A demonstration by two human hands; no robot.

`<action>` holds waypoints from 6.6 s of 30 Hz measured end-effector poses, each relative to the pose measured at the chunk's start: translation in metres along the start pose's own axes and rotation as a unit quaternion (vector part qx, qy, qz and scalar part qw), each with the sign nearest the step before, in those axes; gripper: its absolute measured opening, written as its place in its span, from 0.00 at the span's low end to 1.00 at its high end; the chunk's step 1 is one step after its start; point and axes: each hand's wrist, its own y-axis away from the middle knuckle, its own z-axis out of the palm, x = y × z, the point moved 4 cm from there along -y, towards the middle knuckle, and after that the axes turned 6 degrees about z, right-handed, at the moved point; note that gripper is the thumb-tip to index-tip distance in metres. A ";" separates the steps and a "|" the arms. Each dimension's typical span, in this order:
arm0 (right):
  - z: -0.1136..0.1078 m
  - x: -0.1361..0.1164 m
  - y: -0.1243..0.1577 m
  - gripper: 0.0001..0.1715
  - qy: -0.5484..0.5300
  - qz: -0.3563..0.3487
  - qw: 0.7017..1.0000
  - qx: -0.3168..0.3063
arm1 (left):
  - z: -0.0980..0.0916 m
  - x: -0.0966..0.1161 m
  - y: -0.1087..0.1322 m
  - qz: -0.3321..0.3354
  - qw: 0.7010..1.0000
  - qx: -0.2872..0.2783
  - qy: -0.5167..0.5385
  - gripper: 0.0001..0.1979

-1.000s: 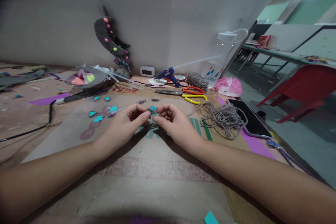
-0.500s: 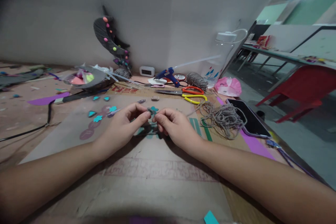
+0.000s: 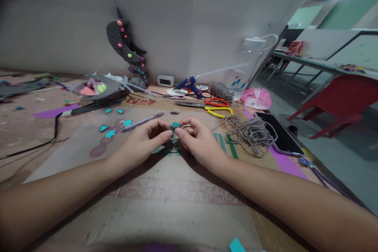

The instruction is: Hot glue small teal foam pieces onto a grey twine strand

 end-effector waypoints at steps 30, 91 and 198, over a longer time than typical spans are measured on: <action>0.004 0.005 -0.001 0.25 0.019 0.028 0.998 -0.050 | -0.007 0.005 0.000 0.007 0.997 0.063 -0.034 0.06; 0.000 0.003 -0.004 0.21 0.059 -0.013 0.998 0.010 | -0.002 -0.001 -0.004 -0.037 0.998 0.041 0.032 0.10; -0.003 0.004 -0.006 0.23 0.026 -0.028 0.999 0.022 | -0.004 -0.009 -0.001 -0.038 0.997 0.030 -0.062 0.11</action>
